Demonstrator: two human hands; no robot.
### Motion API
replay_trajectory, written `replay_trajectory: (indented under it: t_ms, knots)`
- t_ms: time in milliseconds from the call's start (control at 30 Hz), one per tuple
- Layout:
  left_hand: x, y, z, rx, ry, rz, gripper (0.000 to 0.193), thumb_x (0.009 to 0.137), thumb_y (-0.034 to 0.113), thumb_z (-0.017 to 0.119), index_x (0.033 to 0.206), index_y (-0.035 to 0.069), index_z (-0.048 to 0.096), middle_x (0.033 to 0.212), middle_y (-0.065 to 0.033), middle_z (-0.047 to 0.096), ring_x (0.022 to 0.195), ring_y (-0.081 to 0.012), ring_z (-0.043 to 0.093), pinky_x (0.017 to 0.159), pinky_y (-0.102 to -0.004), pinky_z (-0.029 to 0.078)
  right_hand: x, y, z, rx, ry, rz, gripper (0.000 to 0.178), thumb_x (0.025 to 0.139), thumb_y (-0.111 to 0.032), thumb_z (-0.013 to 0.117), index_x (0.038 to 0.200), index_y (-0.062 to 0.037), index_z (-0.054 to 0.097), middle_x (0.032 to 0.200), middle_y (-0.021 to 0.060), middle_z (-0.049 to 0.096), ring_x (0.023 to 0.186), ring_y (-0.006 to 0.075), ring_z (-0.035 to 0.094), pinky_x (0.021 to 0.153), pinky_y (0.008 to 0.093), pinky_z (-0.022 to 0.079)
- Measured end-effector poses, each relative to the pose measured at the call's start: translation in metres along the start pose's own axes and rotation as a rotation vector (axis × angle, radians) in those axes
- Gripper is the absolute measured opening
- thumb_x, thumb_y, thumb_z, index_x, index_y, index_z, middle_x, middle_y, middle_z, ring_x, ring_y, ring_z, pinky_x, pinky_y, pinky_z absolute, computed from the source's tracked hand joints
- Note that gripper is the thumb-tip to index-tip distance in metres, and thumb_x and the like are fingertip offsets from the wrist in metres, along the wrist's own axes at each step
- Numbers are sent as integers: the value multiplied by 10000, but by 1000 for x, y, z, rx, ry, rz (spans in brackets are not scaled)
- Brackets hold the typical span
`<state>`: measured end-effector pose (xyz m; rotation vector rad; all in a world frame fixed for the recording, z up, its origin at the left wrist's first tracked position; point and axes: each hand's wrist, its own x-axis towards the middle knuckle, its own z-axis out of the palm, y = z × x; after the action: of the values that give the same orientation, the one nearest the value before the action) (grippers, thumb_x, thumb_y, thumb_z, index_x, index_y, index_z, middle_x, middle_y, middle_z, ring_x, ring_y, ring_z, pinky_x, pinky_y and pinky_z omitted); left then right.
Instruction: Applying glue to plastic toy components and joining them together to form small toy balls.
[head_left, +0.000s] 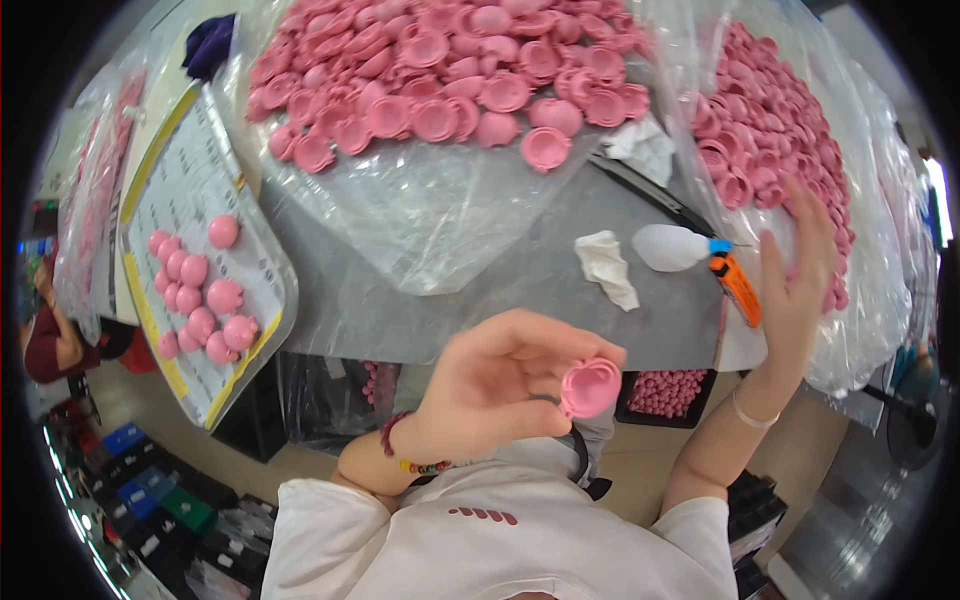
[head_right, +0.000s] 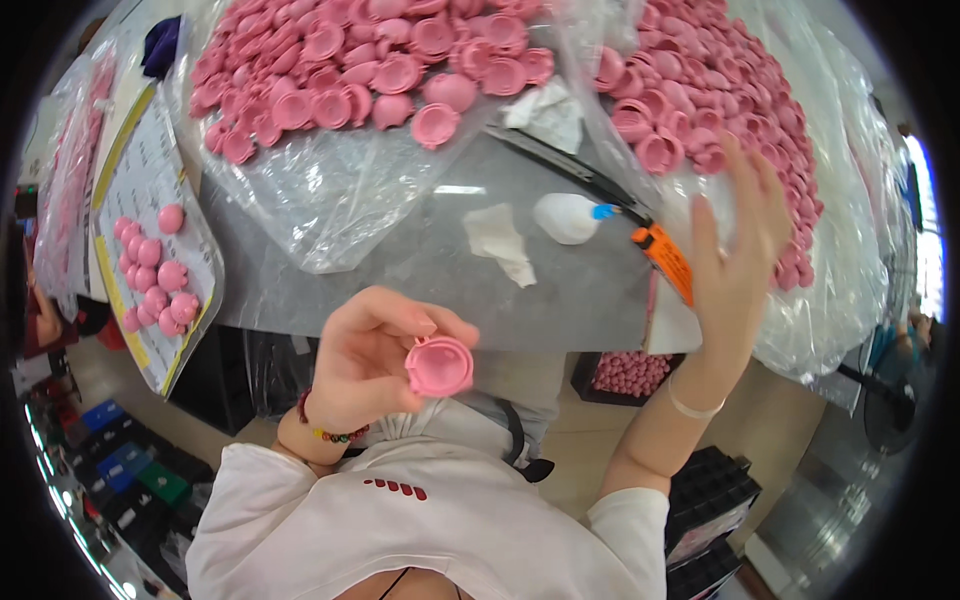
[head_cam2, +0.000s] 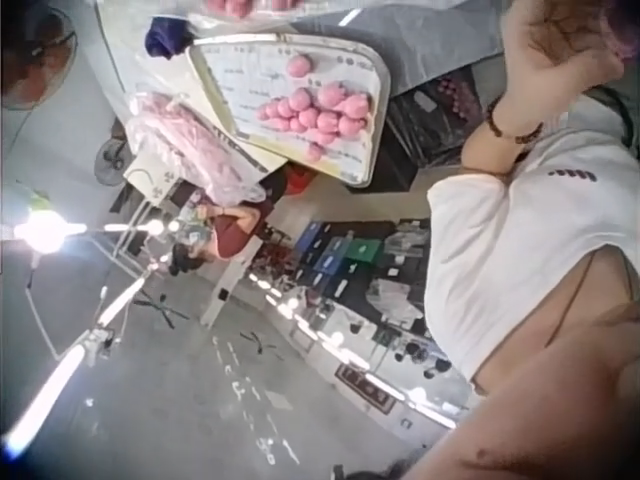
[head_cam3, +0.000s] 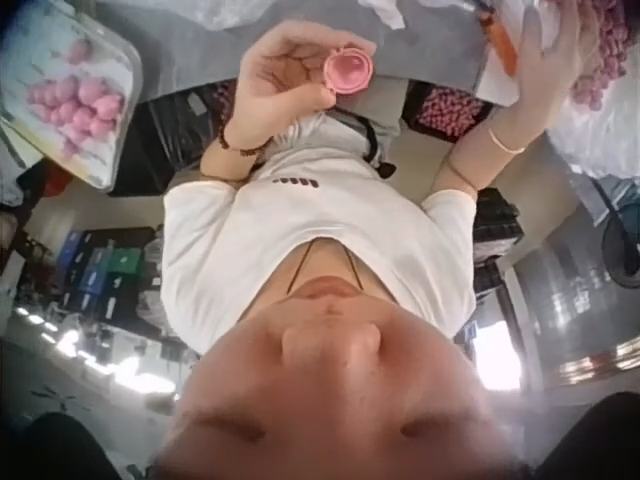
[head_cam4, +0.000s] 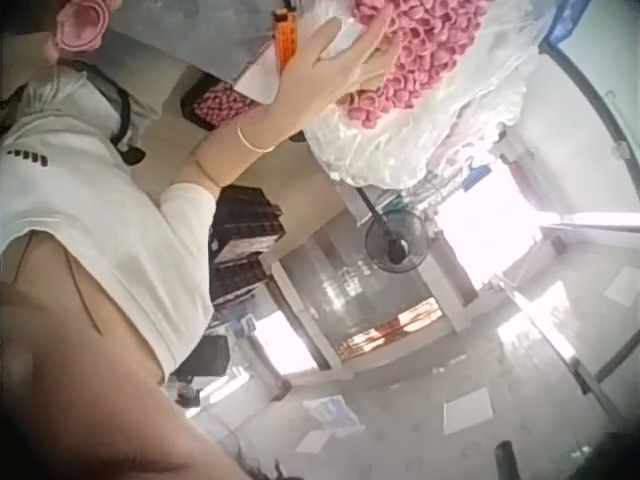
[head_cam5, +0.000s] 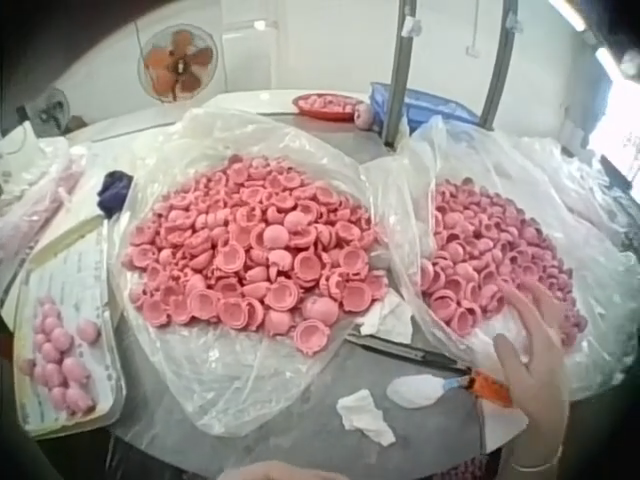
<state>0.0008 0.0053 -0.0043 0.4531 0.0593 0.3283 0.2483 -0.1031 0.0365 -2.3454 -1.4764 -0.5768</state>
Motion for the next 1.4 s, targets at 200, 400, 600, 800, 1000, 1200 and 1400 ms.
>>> replay_trajectory:
  t_ms: [200,400,600,800,1000,1200,1400]
  knots:
    - [0,-1,0,706,69,330,362,638,-117,637,979,-61,525,1054,-203,524,917,-204,551,793,-292,464,-2,15,16,241,-161,233,231,756,-82,526,985,-51,543,933,79,546,819,206,517,731,302,401]
    - [-2,9,-2,718,49,355,370,632,-113,642,977,-61,517,1053,-216,519,909,-203,555,788,-298,467,-9,18,12,463,130,256,229,688,53,549,910,0,564,853,64,545,716,99,505,528,195,390]
    - [-3,13,-8,592,77,341,390,642,-91,648,993,-53,482,1067,-235,506,927,-205,554,796,-300,464,-37,-48,-7,439,-183,38,259,628,94,557,869,11,606,882,74,540,652,80,524,441,175,365]
    - [-3,13,-6,540,64,277,386,658,-80,640,1006,-53,476,1080,-225,505,941,-202,551,804,-295,459,-52,-59,-5,512,-226,131,331,626,85,569,941,-12,604,890,81,553,645,109,541,447,189,372]
    - [-1,5,-1,570,64,245,401,668,-81,631,1039,-57,479,1078,-203,514,940,-198,552,789,-296,471,-52,-74,-13,724,-118,192,308,605,81,600,907,22,591,870,135,564,643,141,541,493,197,410]
    - [-2,-6,5,722,87,207,365,664,-65,642,1012,-45,531,1055,-159,541,879,-189,579,741,-274,496,-57,-95,-4,1030,-56,-120,355,562,-52,736,865,0,559,858,169,582,611,182,559,497,231,435]
    - [-1,-6,3,982,48,298,366,633,-64,671,976,-58,544,1018,-216,545,874,-208,575,702,-269,485,-63,-95,1,1094,-78,-46,331,593,-70,731,868,-9,559,874,164,579,626,184,568,505,232,442]
